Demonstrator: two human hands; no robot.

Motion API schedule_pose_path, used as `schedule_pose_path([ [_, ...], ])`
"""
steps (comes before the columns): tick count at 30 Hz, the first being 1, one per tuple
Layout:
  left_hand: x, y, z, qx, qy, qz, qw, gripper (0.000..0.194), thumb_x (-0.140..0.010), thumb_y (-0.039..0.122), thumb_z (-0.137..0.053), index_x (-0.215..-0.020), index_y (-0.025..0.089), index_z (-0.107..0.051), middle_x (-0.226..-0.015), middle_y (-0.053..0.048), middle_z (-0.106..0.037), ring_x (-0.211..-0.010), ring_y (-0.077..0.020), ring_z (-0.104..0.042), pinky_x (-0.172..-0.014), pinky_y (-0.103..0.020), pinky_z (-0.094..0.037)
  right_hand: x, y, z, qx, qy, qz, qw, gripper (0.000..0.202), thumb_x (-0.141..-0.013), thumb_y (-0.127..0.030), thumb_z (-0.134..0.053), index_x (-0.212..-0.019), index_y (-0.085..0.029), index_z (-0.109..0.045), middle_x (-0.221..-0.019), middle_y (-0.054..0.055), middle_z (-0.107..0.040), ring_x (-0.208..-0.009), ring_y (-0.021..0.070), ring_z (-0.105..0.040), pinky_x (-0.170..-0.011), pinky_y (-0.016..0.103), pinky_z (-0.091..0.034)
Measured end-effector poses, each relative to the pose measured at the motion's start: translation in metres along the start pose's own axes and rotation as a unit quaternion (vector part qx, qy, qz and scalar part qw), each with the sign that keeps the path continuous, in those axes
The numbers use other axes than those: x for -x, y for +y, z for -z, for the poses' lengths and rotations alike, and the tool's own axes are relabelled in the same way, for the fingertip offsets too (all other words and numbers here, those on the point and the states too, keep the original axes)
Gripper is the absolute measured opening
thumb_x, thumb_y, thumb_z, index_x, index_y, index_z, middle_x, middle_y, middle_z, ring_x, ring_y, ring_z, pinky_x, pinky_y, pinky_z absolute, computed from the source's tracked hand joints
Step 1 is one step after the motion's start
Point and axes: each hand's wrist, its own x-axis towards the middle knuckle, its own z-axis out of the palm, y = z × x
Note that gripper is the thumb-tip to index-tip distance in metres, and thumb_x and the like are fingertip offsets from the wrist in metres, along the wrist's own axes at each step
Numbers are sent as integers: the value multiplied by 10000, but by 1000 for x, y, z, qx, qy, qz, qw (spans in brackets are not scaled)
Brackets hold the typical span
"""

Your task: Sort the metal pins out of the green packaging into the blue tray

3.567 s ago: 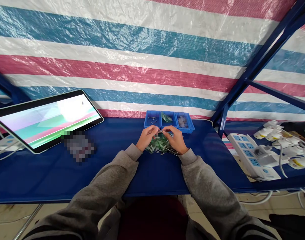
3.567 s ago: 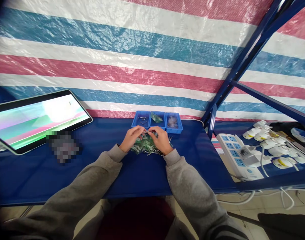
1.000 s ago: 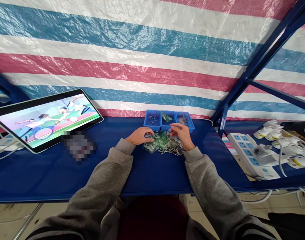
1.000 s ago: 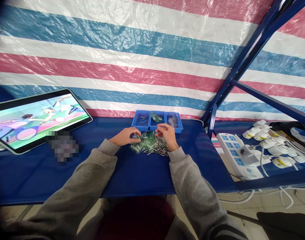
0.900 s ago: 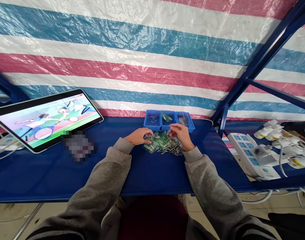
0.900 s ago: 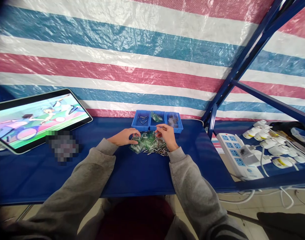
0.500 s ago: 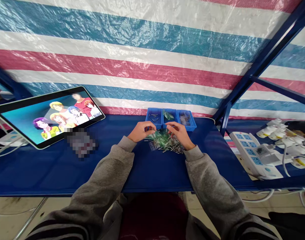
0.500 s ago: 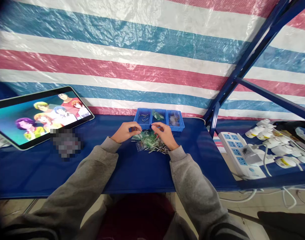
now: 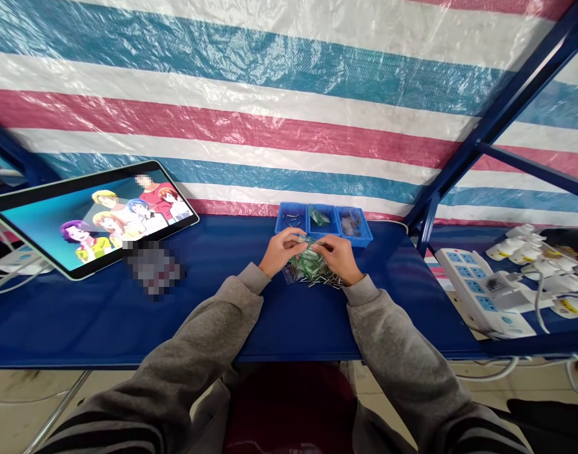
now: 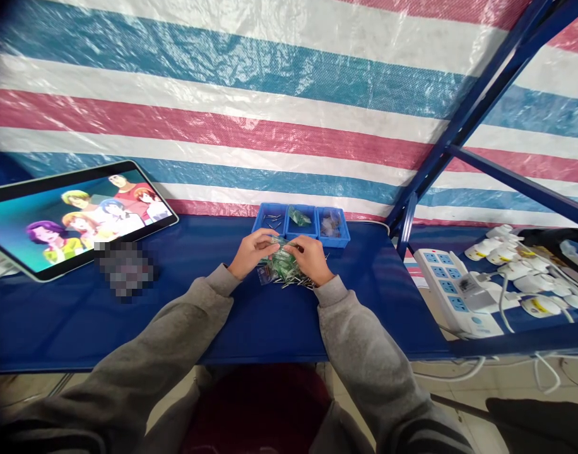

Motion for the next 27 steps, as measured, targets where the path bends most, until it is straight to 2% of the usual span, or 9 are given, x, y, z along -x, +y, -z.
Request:
schedule_pose_path([
  [2, -1, -1, 1, 17, -3, 16, 1000, 438, -712, 408, -764, -1022, 162, -577, -743, -9, -628, -605, -134, -601, -568, -256, -517, 1, 1, -2, -21, 21, -25, 999, 204, -822, -365, -652, -722, -190, -685, -643, 23, -655, -562, 159, -578, -590, 291, -466],
  [5, -3, -2, 0, 33, 13, 25, 999, 438, -693, 403, -775, -984, 165, -549, -749, -9, -639, -608, -136, -615, -586, -263, -524, 2, 1, -2, -74, 20, -46, 996, 188, -857, -350, -607, -921, -198, -699, -658, 9, -658, -542, 156, -600, -604, 301, -519],
  [7, -3, -2, 0, 45, 44, 15, 998, 443, -682, 403, -783, -962, 168, -533, -757, -5, -637, -601, -127, -611, -576, -251, -517, 4, 0, -1, -99, 3, -17, 995, 241, -893, -325, -549, -1071, -217, -670, -793, 29, -686, -639, 163, -642, -654, 314, -554],
  [9, -4, -2, 1, 53, 69, 2, 996, 458, -676, 399, -790, -970, 173, -522, -744, 5, -626, -584, -118, -604, -548, -233, -500, 5, -1, 0, -100, -15, 30, 994, 295, -904, -298, -525, -1172, -242, -634, -1026, 68, -672, -806, 179, -659, -707, 328, -573],
  [12, -2, 2, 0, 47, 77, 0, 996, 480, -692, 406, -785, -1025, 183, -521, -724, 17, -601, -509, -102, -577, -462, -207, -443, 5, 0, 1, -59, -23, 88, 994, 295, -900, -280, -546, -1178, -261, -641, -1229, 100, -569, -982, 206, -622, -751, 342, -576],
  [16, 2, 6, -5, 29, 58, 9, 998, 427, -774, 466, -709, -1063, 183, -572, -762, -6, -606, -488, -101, -556, -437, -223, -438, 3, 4, 0, 1, 23, 124, 992, 152, -903, -301, -574, -978, -247, -695, -1125, 95, -573, -1001, 229, -602, -832, 395, -539],
  [19, 2, 4, -7, -18, 42, -17, 999, 413, -847, 548, -584, -923, 149, -660, -914, -82, -649, -713, -171, -631, -558, -268, -513, 1, 5, 0, 20, 55, 111, 992, 151, -901, -332, -584, -867, -217, -676, -989, 87, -599, -939, 228, -603, -828, 388, -512],
  [22, 2, 0, -7, -87, 54, -60, 993, 416, -834, 550, -601, -856, 146, -699, -1068, -115, -648, -947, -231, -627, -709, -301, -537, 0, 4, 1, 22, 60, 73, 995, 220, -899, -362, -582, -757, -197, -620, -799, 50, -590, -761, 190, -580, -715, 331, -485],
  [27, 3, 1, -2, -121, 53, -79, 988, 377, -853, 496, -609, -773, 139, -701, -773, -63, -675, -742, -189, -631, -678, -293, -508, 0, -3, 3, -23, 27, 33, 999, 328, -909, -414, -547, -666, -195, -556, -658, 6, -555, -645, 156, -522, -641, 288, -429],
])
